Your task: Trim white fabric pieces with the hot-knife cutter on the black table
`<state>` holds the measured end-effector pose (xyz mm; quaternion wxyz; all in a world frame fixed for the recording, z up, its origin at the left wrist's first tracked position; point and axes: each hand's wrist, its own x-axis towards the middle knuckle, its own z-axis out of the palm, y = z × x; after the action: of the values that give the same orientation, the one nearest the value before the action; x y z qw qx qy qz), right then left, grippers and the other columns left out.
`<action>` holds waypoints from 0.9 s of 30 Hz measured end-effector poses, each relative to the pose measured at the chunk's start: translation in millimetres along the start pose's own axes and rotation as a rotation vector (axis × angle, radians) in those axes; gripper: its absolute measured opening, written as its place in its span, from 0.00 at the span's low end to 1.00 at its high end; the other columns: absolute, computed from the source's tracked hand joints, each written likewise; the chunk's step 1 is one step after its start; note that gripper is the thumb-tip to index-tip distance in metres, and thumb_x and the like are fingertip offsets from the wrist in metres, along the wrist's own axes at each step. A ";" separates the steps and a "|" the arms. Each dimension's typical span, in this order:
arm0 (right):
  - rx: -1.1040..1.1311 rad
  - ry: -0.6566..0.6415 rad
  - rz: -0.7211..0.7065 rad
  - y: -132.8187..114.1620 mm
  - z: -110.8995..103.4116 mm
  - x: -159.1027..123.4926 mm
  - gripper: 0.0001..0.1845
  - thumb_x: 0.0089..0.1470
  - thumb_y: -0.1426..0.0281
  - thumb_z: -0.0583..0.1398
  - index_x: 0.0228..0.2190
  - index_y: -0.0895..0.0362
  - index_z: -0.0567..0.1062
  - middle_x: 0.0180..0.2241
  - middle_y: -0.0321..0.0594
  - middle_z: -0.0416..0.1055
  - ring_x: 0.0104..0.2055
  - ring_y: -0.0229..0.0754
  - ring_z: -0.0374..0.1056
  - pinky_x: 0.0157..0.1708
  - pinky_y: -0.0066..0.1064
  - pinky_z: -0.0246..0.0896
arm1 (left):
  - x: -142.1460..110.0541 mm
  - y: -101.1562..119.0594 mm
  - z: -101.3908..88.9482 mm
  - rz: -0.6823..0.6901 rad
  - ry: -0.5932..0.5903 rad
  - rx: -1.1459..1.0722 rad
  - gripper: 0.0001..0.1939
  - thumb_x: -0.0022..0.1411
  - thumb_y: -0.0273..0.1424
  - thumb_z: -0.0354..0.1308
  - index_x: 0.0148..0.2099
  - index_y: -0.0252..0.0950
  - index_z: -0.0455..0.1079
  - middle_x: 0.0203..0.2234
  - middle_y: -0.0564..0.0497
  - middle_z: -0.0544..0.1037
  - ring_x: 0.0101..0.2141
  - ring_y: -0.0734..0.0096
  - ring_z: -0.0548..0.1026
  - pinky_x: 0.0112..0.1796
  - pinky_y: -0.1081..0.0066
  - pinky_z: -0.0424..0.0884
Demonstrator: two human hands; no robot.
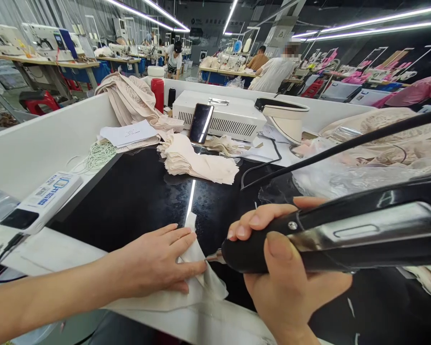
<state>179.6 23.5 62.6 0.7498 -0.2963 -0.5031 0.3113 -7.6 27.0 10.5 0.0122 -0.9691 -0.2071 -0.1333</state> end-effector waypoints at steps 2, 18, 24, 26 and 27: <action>-0.001 -0.008 -0.005 0.1 0.3 -0.3 0.19 0.55 0.71 0.67 0.46 0.53 0.68 0.29 0.33 0.70 0.24 0.40 0.68 0.24 0.34 0.68 | 0.3 1.3 0.8 -0.004 0.006 -0.013 0.22 0.67 0.43 0.58 0.59 0.41 0.66 0.54 0.33 0.71 0.56 0.48 0.72 0.53 0.50 0.71; -0.017 0.018 0.033 6.1 9.6 4.9 0.18 0.55 0.72 0.66 0.45 0.51 0.67 0.29 0.30 0.70 0.24 0.37 0.67 0.25 0.32 0.70 | 1.4 2.6 -0.5 -0.041 0.015 -0.102 0.20 0.66 0.41 0.59 0.56 0.41 0.68 0.53 0.35 0.70 0.54 0.48 0.71 0.53 0.51 0.70; 0.006 0.061 0.035 4.8 13.9 9.2 0.20 0.52 0.71 0.68 0.44 0.52 0.67 0.28 0.30 0.71 0.24 0.37 0.67 0.25 0.32 0.68 | 0.8 1.7 -1.4 -0.059 0.042 -0.116 0.20 0.66 0.40 0.60 0.57 0.41 0.68 0.50 0.37 0.70 0.52 0.51 0.70 0.53 0.56 0.70; 0.009 0.070 0.040 5.2 16.8 10.8 0.21 0.52 0.71 0.68 0.44 0.52 0.66 0.28 0.30 0.70 0.23 0.37 0.67 0.25 0.33 0.68 | 0.2 2.4 -1.7 -0.054 0.046 -0.117 0.20 0.66 0.41 0.60 0.57 0.41 0.69 0.50 0.37 0.70 0.52 0.52 0.70 0.53 0.57 0.69; 0.005 0.072 0.039 5.4 18.2 11.3 0.21 0.51 0.70 0.68 0.44 0.52 0.66 0.28 0.30 0.70 0.23 0.37 0.67 0.25 0.32 0.68 | 0.1 3.3 -1.9 -0.052 0.048 -0.115 0.21 0.65 0.41 0.61 0.57 0.41 0.69 0.50 0.37 0.70 0.52 0.52 0.70 0.53 0.57 0.69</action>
<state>165.0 37.9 70.8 0.7620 -0.3150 -0.4691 0.3163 -6.7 23.9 12.5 -0.0422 -0.9590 -0.2240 -0.1683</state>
